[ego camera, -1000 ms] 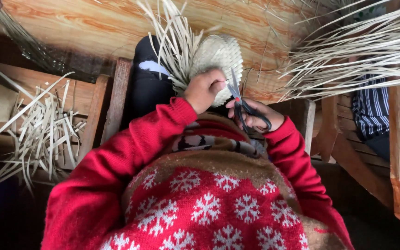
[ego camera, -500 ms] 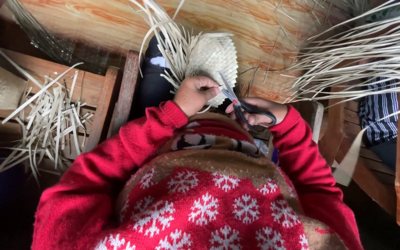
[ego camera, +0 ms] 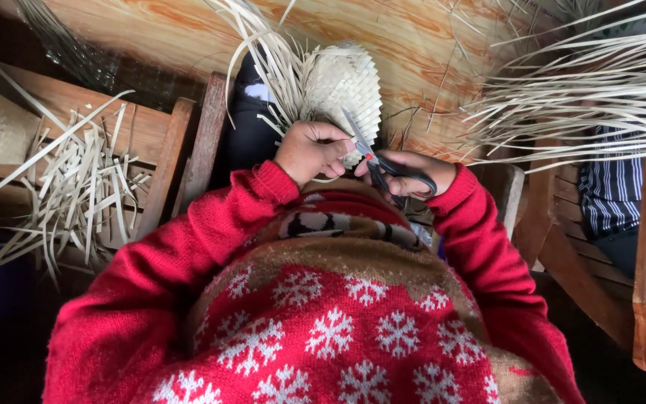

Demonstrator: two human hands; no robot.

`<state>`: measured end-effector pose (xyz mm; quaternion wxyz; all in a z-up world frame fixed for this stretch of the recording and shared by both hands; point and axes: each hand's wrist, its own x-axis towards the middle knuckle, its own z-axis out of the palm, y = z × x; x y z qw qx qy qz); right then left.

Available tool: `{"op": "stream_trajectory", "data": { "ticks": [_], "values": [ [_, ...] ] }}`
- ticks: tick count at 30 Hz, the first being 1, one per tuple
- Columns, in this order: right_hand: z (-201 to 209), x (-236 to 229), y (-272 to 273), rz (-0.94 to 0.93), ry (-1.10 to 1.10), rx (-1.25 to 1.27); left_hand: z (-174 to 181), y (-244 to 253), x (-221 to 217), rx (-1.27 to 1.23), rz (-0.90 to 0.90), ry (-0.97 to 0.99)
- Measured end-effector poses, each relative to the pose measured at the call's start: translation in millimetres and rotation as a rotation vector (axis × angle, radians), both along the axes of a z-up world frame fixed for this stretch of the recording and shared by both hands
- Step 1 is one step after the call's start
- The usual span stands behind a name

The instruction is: Trimming excess straw or fiber from the edges of a handmade woven hat using scissors to finish the product.

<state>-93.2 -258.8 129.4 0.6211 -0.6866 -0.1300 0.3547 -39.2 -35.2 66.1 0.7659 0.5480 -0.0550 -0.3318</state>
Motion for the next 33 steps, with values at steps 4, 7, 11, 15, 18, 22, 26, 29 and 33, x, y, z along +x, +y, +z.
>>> {"op": "stream_trajectory", "data": {
  "ticks": [4,7,11,15,18,22,26,29,33],
  "values": [
    [-5,1,0,-0.033,0.02,0.034,1,-1,0,0.003,0.016,-0.003],
    [-1,2,3,-0.022,0.01,0.044,-1,-4,1,0.005,0.015,-0.005],
    [-14,0,-4,-0.044,0.006,0.042,1,-5,4,0.011,0.018,0.011],
    [-39,0,-15,-0.06,0.023,0.045,-10,-12,8,0.025,0.031,0.024],
    [-54,-2,-20,-0.079,0.03,0.075,-22,-19,11,0.022,0.052,0.034],
    [-48,-7,-30,-0.04,0.01,0.013,-62,-33,19,0.006,0.049,0.027],
    [-50,-24,-64,-0.048,-0.006,0.044,-43,-12,29,-0.004,0.158,-0.066],
    [-49,-43,-104,-0.04,-0.079,0.094,34,79,28,0.377,0.311,-0.807],
    [-47,-85,-130,-0.482,-0.08,0.085,32,211,39,1.791,0.621,-1.276]
  ]
}}
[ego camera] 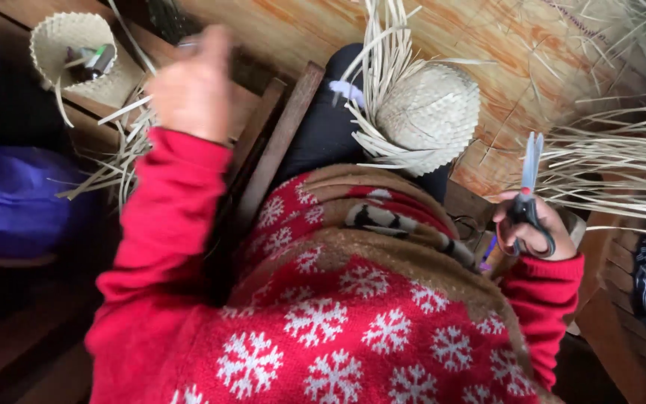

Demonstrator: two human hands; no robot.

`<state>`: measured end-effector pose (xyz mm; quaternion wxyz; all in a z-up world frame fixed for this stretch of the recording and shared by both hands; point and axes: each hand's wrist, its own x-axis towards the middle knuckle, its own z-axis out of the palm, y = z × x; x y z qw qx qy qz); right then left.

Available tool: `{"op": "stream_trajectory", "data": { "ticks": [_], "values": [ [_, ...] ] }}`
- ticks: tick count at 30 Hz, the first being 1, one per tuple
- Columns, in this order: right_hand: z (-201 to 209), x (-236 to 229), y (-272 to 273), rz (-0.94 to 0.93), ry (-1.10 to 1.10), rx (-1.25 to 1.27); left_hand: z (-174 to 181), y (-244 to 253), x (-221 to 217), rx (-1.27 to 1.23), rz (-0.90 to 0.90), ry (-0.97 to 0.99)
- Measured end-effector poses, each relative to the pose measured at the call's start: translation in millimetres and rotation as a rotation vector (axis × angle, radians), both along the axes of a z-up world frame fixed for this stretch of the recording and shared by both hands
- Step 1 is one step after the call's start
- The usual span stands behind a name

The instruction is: Trimming excess straw or fiber from the edges of a handmade woven hat using scissors to finish the product.

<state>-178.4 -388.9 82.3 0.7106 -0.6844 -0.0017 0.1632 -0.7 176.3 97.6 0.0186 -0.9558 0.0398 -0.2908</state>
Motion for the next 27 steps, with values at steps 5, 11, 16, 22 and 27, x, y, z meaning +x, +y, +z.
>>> {"op": "stream_trajectory", "data": {
  "ticks": [5,11,16,22,27],
  "values": [
    [-11,23,28,-0.149,-0.059,-0.264,-139,114,27,0.077,0.334,0.732],
    [-52,71,76,-0.32,-0.225,-0.17,-140,109,20,0.083,0.288,0.688],
    [-51,95,123,-0.421,-0.188,-0.106,-17,-29,5,-0.498,-0.554,0.165],
    [-35,104,152,-0.489,-0.373,-0.074,-25,-180,-20,-0.614,-0.802,0.621],
    [-41,100,155,-0.455,-0.464,-0.193,-25,-214,-21,-0.42,-0.796,0.559]
  ]
}}
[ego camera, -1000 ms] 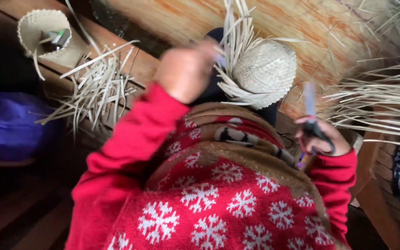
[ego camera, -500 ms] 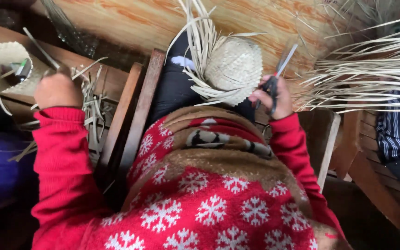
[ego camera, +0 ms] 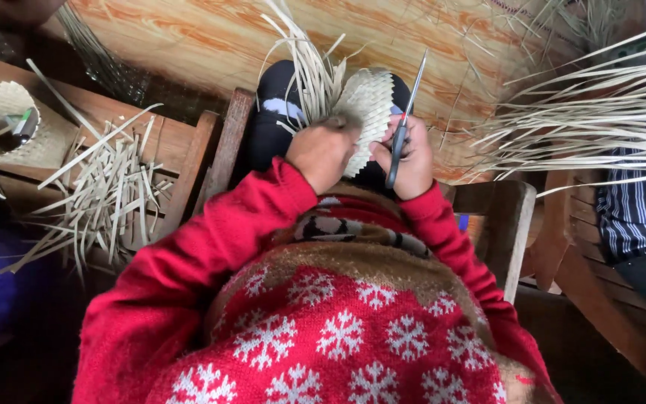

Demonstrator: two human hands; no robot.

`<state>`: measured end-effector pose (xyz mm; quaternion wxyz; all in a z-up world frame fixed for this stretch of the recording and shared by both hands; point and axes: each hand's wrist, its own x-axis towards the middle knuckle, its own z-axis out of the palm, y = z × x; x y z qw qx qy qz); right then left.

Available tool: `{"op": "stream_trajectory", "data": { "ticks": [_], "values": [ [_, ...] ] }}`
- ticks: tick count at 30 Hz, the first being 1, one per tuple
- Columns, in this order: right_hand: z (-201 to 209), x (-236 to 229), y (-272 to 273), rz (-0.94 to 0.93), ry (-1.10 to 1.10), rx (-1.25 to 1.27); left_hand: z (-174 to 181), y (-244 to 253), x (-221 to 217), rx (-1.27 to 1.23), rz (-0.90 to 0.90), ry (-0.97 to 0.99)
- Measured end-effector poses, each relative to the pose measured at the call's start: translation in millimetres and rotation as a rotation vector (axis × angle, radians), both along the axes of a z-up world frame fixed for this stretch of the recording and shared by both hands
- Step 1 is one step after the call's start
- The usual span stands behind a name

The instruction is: Trimming excess straw or fiber from the edges of a handmade woven hat using scissors to finish the product.

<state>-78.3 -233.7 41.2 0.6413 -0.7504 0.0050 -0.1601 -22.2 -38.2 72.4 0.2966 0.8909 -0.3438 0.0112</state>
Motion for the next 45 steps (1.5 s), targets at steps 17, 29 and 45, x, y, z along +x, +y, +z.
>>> {"op": "stream_trajectory", "data": {
  "ticks": [17,29,45],
  "values": [
    [93,-44,-52,0.843,0.563,-0.073,-8,-2,-1,-0.183,0.111,0.474],
    [70,-26,-55,0.864,0.659,0.08,-34,-11,-1,-0.475,0.144,0.642],
    [59,-12,-41,0.861,0.636,0.268,-47,-18,-2,-0.667,0.194,0.839]
  ]
}}
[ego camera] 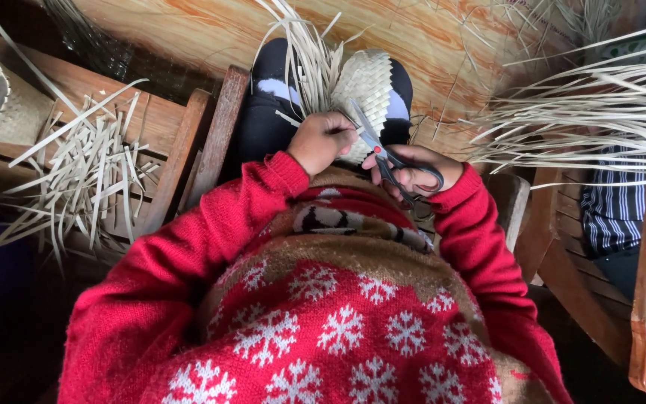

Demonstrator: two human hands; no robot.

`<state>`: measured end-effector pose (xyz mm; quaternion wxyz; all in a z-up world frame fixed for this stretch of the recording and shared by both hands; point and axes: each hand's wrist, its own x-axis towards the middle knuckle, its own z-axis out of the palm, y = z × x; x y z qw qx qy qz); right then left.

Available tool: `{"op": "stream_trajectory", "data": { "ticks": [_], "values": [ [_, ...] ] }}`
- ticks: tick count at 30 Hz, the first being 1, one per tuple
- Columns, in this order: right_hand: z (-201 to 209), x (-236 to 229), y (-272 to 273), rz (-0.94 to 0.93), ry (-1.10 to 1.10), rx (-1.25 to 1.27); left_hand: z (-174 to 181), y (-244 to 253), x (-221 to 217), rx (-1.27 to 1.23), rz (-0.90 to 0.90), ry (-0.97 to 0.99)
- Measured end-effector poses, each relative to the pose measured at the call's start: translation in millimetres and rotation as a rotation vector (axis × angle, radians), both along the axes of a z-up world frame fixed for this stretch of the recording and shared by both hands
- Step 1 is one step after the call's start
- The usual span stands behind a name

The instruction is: Trimming excess straw or fiber from the edges of a handmade woven hat using scissors to finish the product.

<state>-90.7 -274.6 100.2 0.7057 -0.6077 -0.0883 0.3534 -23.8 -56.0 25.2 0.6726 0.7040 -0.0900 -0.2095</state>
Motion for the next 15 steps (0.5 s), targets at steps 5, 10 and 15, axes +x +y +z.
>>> {"op": "stream_trajectory", "data": {
  "ticks": [5,10,15],
  "values": [
    [-1,2,2,-0.011,-0.013,-0.046,2,-1,1,-0.011,0.023,0.047],
    [-7,5,2,-0.001,-0.069,-0.112,-4,-4,4,-0.02,0.021,0.053],
    [-21,2,-2,0.006,-0.162,-0.23,-37,-16,16,0.007,-0.039,0.018]
  ]
}}
